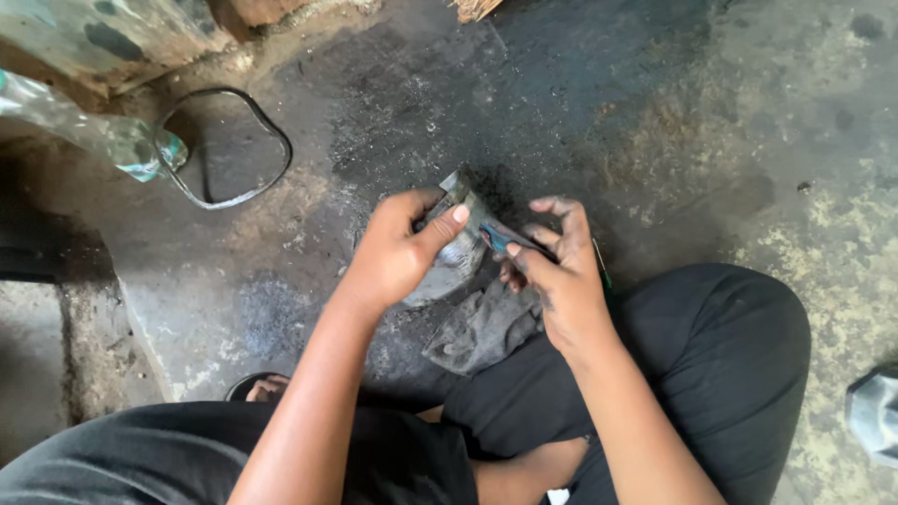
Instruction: The person sits on the floor and scrubs a small, dark metal part with a cloth and a small tool. They repeatedly rub the surface of the object, turning it over to clean different sides.
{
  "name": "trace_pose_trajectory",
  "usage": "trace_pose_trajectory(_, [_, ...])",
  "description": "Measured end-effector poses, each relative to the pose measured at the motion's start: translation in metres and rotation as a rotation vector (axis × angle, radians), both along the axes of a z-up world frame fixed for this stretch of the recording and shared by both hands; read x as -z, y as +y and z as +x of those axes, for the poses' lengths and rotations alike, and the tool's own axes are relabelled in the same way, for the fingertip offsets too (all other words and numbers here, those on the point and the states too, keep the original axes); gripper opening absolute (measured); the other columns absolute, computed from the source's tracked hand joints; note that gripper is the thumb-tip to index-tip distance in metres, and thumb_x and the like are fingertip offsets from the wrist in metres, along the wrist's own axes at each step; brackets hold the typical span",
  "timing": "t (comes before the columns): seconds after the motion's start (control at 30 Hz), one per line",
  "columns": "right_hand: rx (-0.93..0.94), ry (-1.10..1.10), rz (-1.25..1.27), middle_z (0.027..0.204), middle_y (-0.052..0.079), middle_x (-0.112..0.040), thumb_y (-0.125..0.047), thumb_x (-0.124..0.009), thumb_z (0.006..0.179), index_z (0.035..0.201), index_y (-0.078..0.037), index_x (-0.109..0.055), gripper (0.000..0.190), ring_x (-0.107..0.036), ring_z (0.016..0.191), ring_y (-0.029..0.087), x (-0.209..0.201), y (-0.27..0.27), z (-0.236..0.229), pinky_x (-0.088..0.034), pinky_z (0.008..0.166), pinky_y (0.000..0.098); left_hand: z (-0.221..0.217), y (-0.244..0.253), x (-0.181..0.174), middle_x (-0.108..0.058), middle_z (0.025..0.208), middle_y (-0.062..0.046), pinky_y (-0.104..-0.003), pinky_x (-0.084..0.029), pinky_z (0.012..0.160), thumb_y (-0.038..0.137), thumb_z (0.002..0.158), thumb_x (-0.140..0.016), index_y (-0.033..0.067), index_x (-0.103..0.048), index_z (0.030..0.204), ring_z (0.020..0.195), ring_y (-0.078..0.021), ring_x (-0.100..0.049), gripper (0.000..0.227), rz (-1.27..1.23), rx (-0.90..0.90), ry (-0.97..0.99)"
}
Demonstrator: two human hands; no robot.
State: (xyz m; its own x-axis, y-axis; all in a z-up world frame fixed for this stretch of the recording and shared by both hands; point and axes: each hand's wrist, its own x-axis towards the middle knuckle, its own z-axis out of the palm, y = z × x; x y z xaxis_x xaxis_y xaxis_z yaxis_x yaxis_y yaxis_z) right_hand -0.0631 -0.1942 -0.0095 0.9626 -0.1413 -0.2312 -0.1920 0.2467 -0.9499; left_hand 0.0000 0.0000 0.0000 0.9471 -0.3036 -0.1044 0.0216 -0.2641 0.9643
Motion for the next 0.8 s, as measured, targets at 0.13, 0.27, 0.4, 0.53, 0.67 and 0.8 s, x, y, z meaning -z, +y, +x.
trace_pose_trajectory(0.13, [-0.047,0.114,-0.025,0.07,0.001,-0.057,-0.007,-0.07,0.094,0.097,-0.004,-0.057,0.014,-0.049,0.055,0.008,0.013,0.002,0.007,-0.036,0.047,0.0253,0.003,-0.003,-0.007,-0.063,0.064,-0.018,-0.042,-0.048,0.06,0.036,0.087,-0.066,-0.0043,-0.07,0.083,0.062,-0.0265,-0.062,0.041,0.16,-0.059,-0.081])
trace_pose_trajectory(0.27, [-0.039,0.172,-0.233,0.066,-0.006,-0.053,-0.015,-0.072,0.095,0.085,-0.005,-0.065,0.016,-0.043,0.055,0.004,0.028,0.01,0.003,-0.034,0.049,0.0252,0.0,-0.018,-0.012,-0.061,0.06,-0.022,-0.048,-0.048,0.066,0.043,0.085,-0.063,0.0006,-0.071,0.073,0.063,-0.0391,-0.063,0.045,0.379,-0.163,-0.127])
trace_pose_trajectory(0.4, [0.013,0.123,-0.177,0.068,-0.009,-0.056,-0.02,-0.07,0.097,0.078,-0.006,-0.068,0.023,-0.046,0.06,0.002,0.036,0.01,0.012,-0.038,0.054,0.0238,0.0,-0.019,-0.008,-0.063,0.062,-0.022,-0.051,-0.048,0.068,0.042,0.086,-0.064,0.0021,-0.069,0.068,0.067,-0.0431,-0.062,0.044,0.4,-0.208,-0.203])
trace_pose_trajectory(0.53, [-0.077,0.076,-0.543,0.06,-0.008,-0.049,-0.021,-0.072,0.098,0.068,-0.002,-0.064,0.036,-0.042,0.058,0.002,0.032,0.019,-0.008,-0.036,0.05,0.025,0.004,-0.025,-0.001,-0.065,0.064,-0.02,-0.051,-0.049,0.071,0.039,0.088,-0.063,0.0058,-0.073,0.073,0.068,-0.0439,-0.063,0.037,0.371,-0.255,-0.36])
trace_pose_trajectory(0.67, [-0.027,0.059,-0.323,0.063,-0.012,-0.048,-0.019,-0.07,0.096,0.074,-0.006,-0.068,0.026,-0.038,0.059,0.002,0.032,0.027,-0.009,-0.031,0.05,0.0252,-0.001,-0.029,0.001,-0.064,0.063,-0.02,-0.05,-0.051,0.068,0.039,0.087,-0.063,0.0066,-0.074,0.077,0.066,-0.0427,-0.065,0.036,0.39,-0.282,-0.295])
trace_pose_trajectory(0.8, [0.028,0.168,-0.152,0.061,-0.01,-0.046,-0.019,-0.073,0.095,0.071,-0.005,-0.063,0.03,-0.034,0.053,0.005,0.033,0.017,-0.004,-0.024,0.047,0.0281,0.0,-0.033,-0.004,-0.064,0.059,-0.019,-0.051,-0.051,0.068,0.038,0.088,-0.062,0.0045,-0.071,0.069,0.065,-0.0413,-0.066,0.04,0.411,-0.263,-0.291])
